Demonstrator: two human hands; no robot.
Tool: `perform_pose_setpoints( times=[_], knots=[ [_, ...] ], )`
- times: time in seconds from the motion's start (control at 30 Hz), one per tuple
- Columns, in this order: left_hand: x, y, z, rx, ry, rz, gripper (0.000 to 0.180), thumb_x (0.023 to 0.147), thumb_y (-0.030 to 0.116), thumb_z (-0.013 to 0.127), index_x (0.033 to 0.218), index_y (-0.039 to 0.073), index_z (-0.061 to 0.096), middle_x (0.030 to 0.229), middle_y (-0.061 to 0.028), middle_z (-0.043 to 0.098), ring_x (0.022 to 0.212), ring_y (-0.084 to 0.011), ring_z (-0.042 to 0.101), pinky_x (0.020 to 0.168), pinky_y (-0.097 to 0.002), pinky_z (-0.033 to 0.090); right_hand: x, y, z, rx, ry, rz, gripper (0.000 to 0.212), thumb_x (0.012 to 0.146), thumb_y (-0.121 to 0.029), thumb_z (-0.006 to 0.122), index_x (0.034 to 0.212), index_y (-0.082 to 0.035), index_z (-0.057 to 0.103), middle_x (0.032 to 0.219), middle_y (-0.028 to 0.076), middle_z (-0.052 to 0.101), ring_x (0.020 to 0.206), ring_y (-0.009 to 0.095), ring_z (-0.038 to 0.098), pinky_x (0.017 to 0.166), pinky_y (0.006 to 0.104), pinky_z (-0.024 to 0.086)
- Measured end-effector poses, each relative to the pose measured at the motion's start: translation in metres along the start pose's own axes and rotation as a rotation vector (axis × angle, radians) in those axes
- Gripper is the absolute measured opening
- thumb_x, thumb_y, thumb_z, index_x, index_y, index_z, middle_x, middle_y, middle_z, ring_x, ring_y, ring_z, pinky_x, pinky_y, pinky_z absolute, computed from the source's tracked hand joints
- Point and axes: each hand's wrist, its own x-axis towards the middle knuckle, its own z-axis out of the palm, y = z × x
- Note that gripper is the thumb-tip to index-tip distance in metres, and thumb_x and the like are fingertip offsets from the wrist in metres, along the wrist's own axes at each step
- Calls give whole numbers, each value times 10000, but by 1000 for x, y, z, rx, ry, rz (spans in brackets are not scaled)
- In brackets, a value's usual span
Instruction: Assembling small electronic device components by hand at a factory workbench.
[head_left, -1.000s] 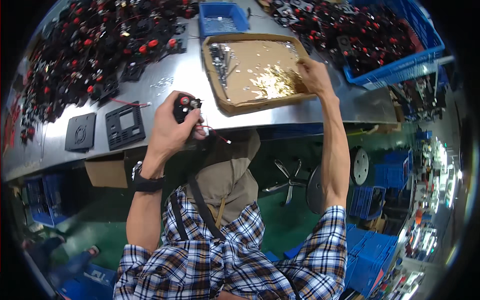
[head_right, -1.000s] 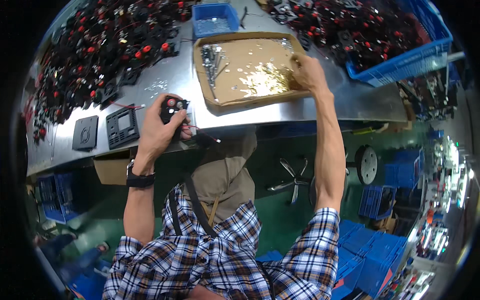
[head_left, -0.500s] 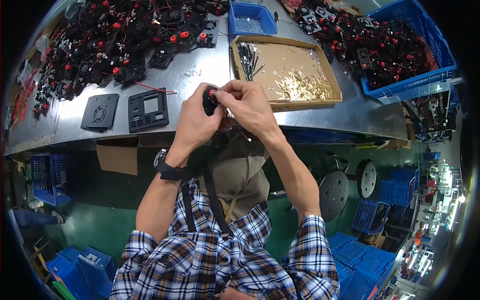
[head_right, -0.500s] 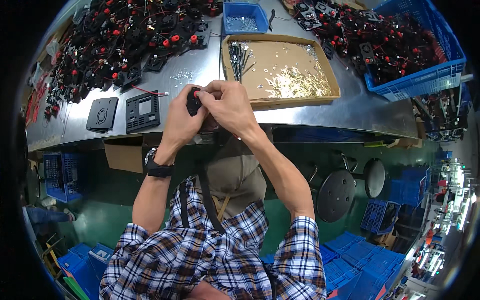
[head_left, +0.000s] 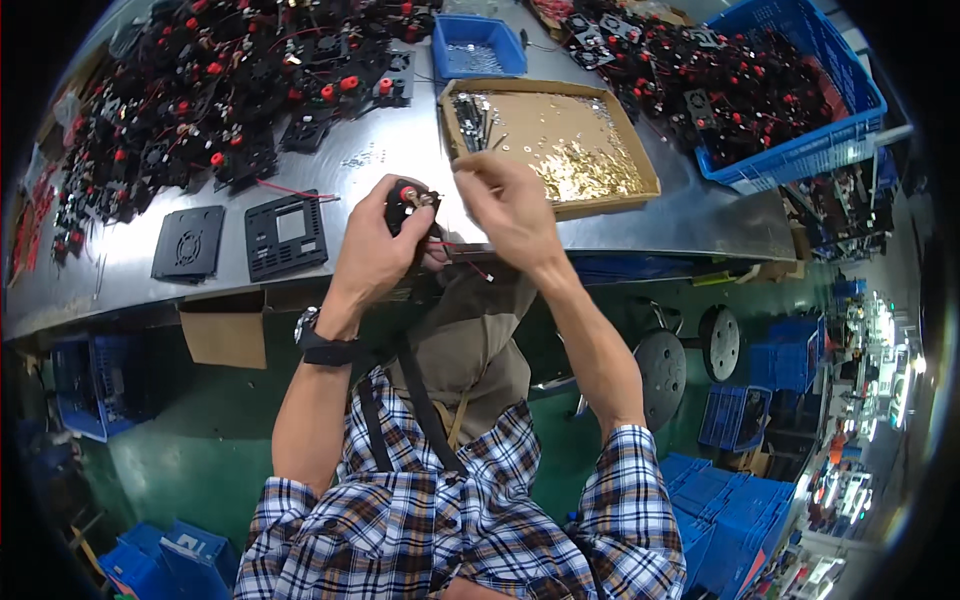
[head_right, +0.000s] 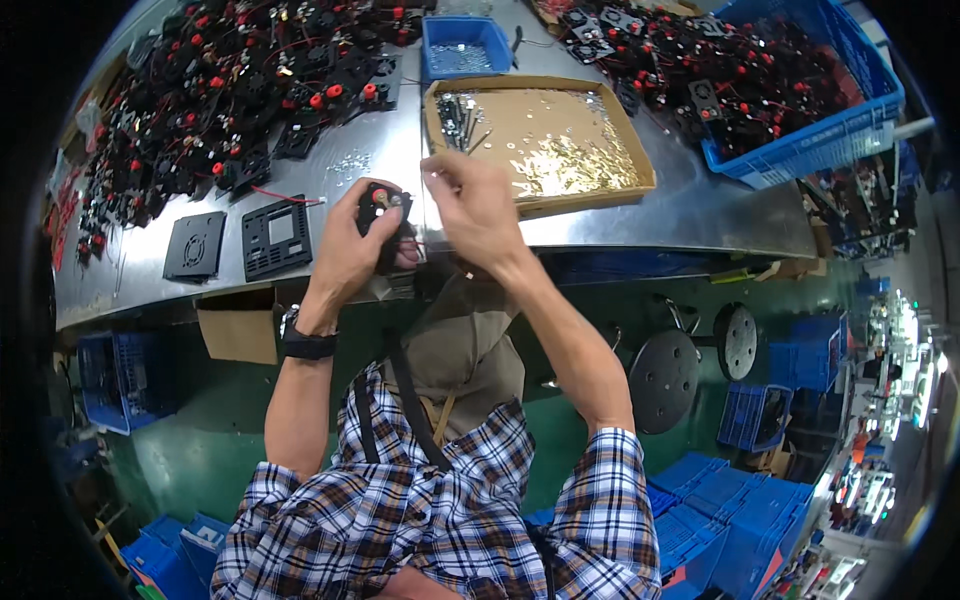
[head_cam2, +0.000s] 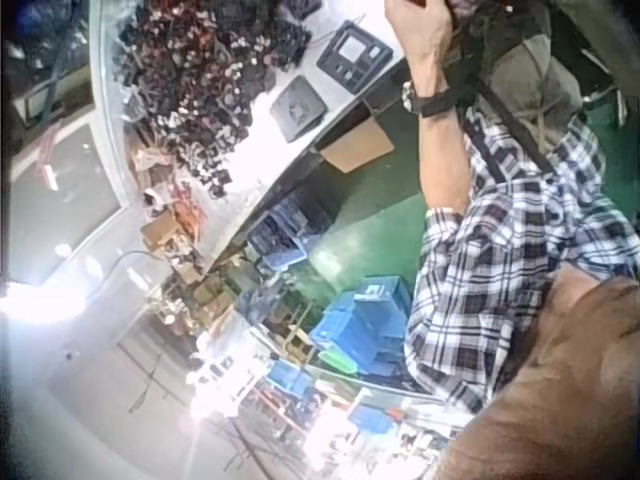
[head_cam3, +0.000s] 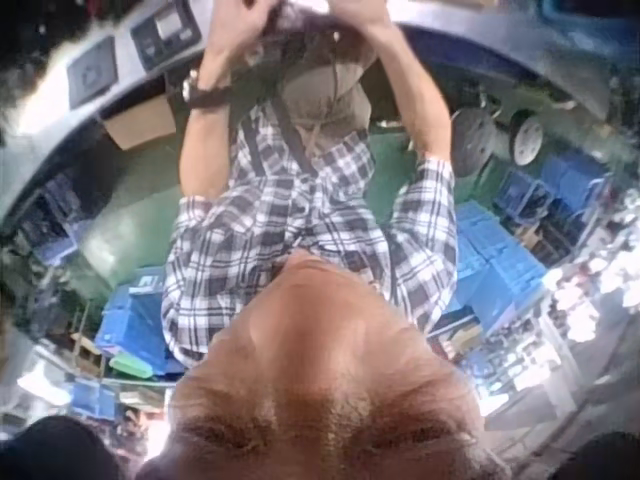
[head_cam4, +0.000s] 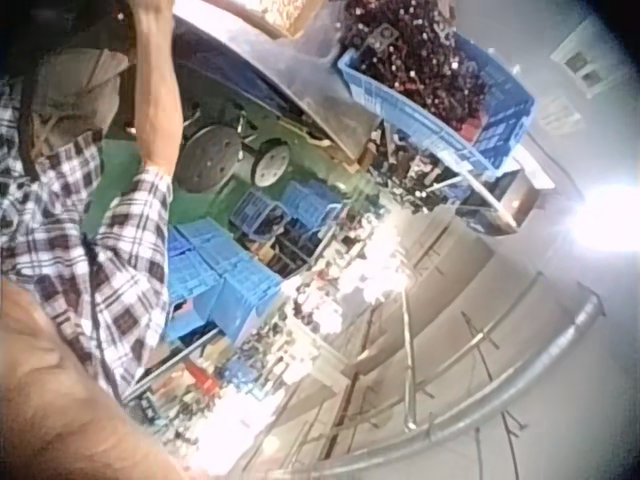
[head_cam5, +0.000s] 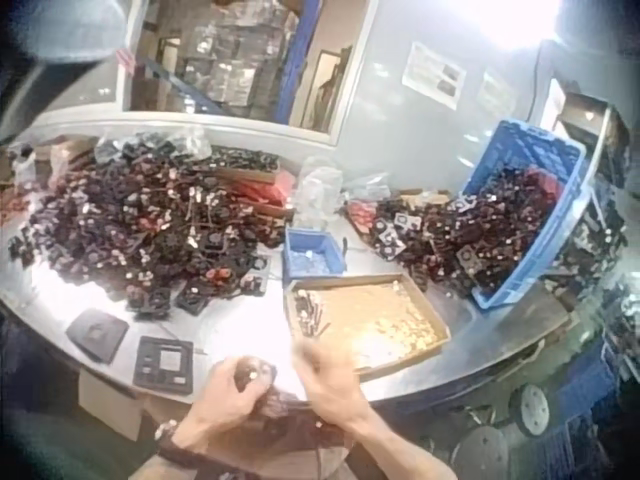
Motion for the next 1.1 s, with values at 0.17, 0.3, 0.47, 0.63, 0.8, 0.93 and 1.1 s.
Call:
perform_pose_setpoints(
  times=[0.17,0.3,0.47,0.63,0.8,0.93,1.1],
  knots=[
    [0,3,-1,-108,-45,-149,182,1012,95,555,1166,0,542,836,-141,667,651,-176,684,571,-298,597,27,40,-83,-492,184,-108,203,937,-111,639,1054,21,740,935,208,745,854,290,738,776,372,550],
    [1,2,-4,-75,-34,-141,201,1020,115,540,1185,1,548,838,-146,674,640,-171,681,572,-295,595,31,42,-86,-705,-211,-15,222,923,-163,646,1047,-11,749,957,213,729,880,382,704,831,425,541],
    [3,6,0,-92,-19,-149,171,1013,80,539,1156,-15,538,803,-101,628,629,-163,664,552,-311,616,47,44,-86,-795,-187,-58,214,910,-149,619,1012,-20,756,951,236,717,919,424,686,852,486,533],
    [0,7,-1,-74,-18,-165,170,1015,78,530,1157,-16,536,802,-103,622,628,-160,660,552,-315,618,68,56,-65,-806,-233,-61,228,929,-186,604,971,-16,750,898,240,709,862,425,689,809,496,536],
    [0,6,2,-74,0,-173,153,1012,70,534,1141,-12,535,796,-98,618,624,-159,659,542,-315,613,72,66,-50,-985,-159,-152,220,907,-140,569,912,20,721,870,295,686,853,449,685,793,512,538],
    [2,5,2,-96,-12,-182,127,1008,57,531,1115,-12,533,783,-92,617,620,-156,656,537,-316,611,85,59,-57,-939,-235,-98,206,879,-114,560,880,16,720,864,284,688,865,455,679,804,521,535],
    [4,4,1,-111,-15,-164,117,1003,58,530,1096,-13,534,776,-90,622,611,-157,663,531,-305,607,83,55,-50,-912,-242,-109,207,889,-128,567,918,-5,732,878,277,693,871,447,683,805,521,534]
  ],
)
